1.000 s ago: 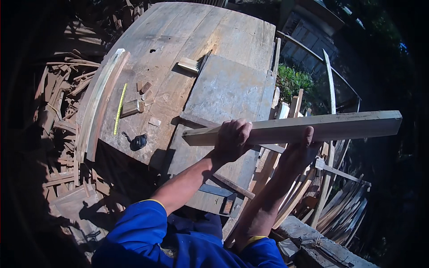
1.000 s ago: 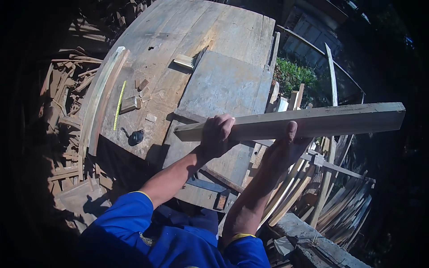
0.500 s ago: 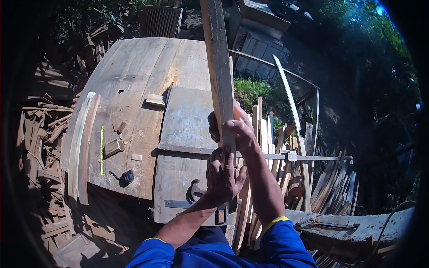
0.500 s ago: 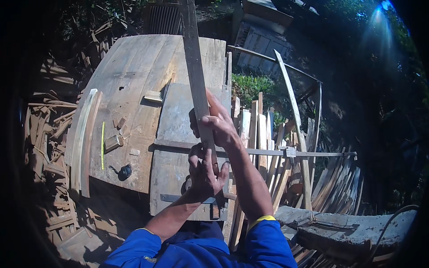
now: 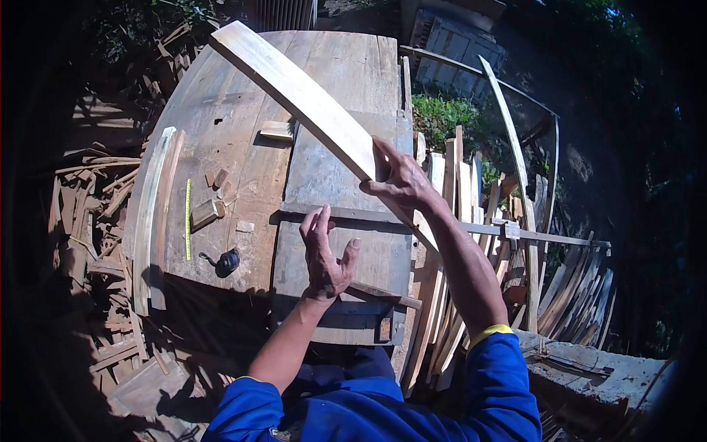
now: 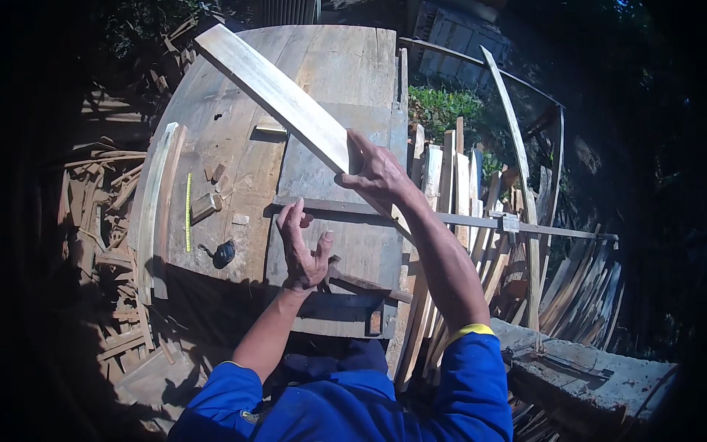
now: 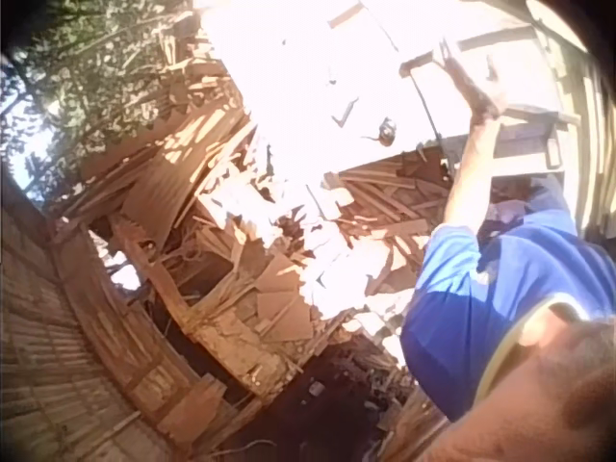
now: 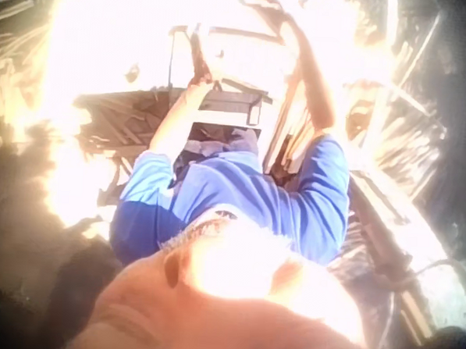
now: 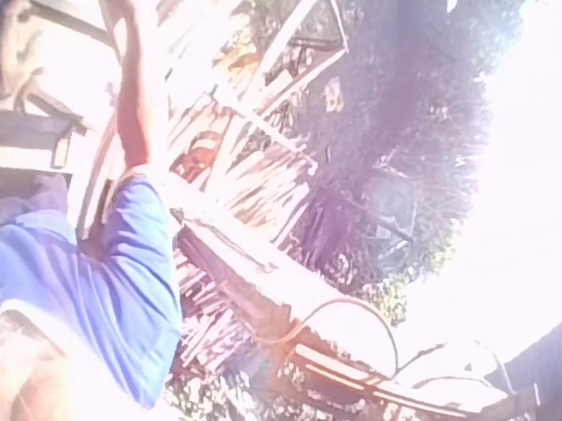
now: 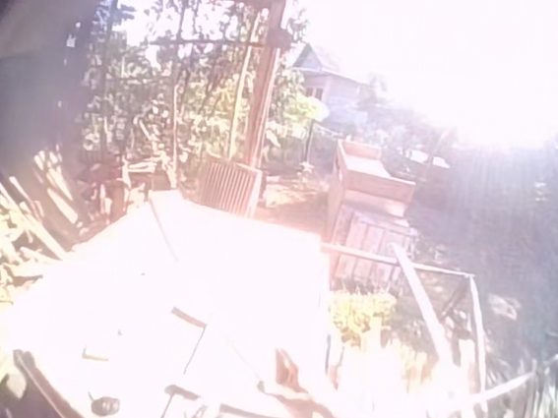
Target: The person saws a piece of wood. The person positions a length of wood against a guide and saws it into smaller sections.
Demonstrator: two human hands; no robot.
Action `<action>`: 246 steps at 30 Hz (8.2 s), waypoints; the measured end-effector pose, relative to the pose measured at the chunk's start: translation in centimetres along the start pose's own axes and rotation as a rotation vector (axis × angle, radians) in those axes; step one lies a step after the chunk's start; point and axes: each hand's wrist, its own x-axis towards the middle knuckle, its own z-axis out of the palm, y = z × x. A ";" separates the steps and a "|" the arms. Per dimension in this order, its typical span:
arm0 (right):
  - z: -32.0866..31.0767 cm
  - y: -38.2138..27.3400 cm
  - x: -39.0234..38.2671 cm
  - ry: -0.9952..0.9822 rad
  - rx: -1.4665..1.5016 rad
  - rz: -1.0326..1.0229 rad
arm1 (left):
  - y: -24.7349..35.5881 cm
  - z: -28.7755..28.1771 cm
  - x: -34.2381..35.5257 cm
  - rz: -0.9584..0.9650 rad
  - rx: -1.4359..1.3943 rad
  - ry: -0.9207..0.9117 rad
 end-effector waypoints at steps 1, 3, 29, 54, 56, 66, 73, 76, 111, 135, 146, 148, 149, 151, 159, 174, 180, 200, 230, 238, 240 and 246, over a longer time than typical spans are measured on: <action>1.8 2.4 0.5 -0.004 -0.145 -0.007 | -4.7 -0.6 -0.1 -0.133 -0.030 0.080; 3.7 6.9 0.8 0.012 -0.310 -0.095 | -12.5 -2.1 1.7 -0.362 -0.083 0.302; 10.0 28.1 1.7 -0.508 -0.502 0.166 | -42.6 4.4 -0.5 -0.739 0.408 -0.153; 8.2 27.3 -2.2 -0.162 -0.554 0.120 | -29.8 8.9 0.5 -0.120 0.664 -0.202; 7.6 26.8 -2.3 -0.172 -0.581 0.087 | -27.4 10.9 1.8 0.241 0.590 -0.455; 11.9 27.2 -10.6 0.906 -0.268 0.144 | -25.7 13.1 3.6 0.355 0.669 -0.704; 12.0 34.0 -11.6 1.046 1.628 0.085 | -26.4 13.2 4.1 0.316 0.679 -0.804; 11.9 35.5 -8.8 0.977 1.677 -0.008 | -26.7 13.3 4.2 0.361 0.620 -0.748; 5.5 42.4 2.9 1.207 1.794 0.015 | -31.6 20.2 16.9 0.388 0.618 -0.739; 2.7 45.2 6.3 1.154 1.697 0.025 | -32.9 22.9 20.1 0.385 0.612 -0.704; 2.3 46.9 6.7 1.192 1.644 0.164 | -33.1 23.7 20.8 0.324 0.626 -0.748; 2.2 47.8 6.8 1.251 1.552 0.171 | -33.4 24.0 20.7 0.345 0.620 -0.719; 2.1 48.0 7.0 1.181 1.596 0.169 | -33.6 24.2 21.0 0.341 0.691 -0.700; 1.6 48.1 8.1 1.272 1.556 0.191 | -33.7 24.4 21.1 0.351 0.648 -0.737; 6.0 42.2 -2.0 1.211 1.892 0.296 | -28.9 19.7 11.4 0.207 0.661 -0.865; 4.9 35.6 2.5 -0.008 -0.741 0.467 | -28.7 17.8 6.1 0.171 0.545 -0.763; 0.1 31.5 4.0 0.094 -0.745 0.341 | -23.4 18.3 9.6 0.440 0.735 -0.710; 40.3 6.3 0.3 0.379 -0.132 -0.030 | -29.3 -28.1 -9.2 -0.885 0.589 0.202; 42.1 8.2 3.2 0.423 -0.428 0.344 | -48.9 7.3 31.6 0.203 0.789 -0.841; 41.8 8.0 3.2 0.397 -0.404 0.356 | -48.1 2.4 28.6 0.153 0.856 -1.061; 41.8 8.0 3.3 0.399 -0.416 0.344 | -46.7 -2.0 27.2 0.168 0.812 -1.265; 42.2 8.6 3.4 0.392 -0.468 0.273 | -41.8 -17.8 21.2 0.249 0.787 -0.602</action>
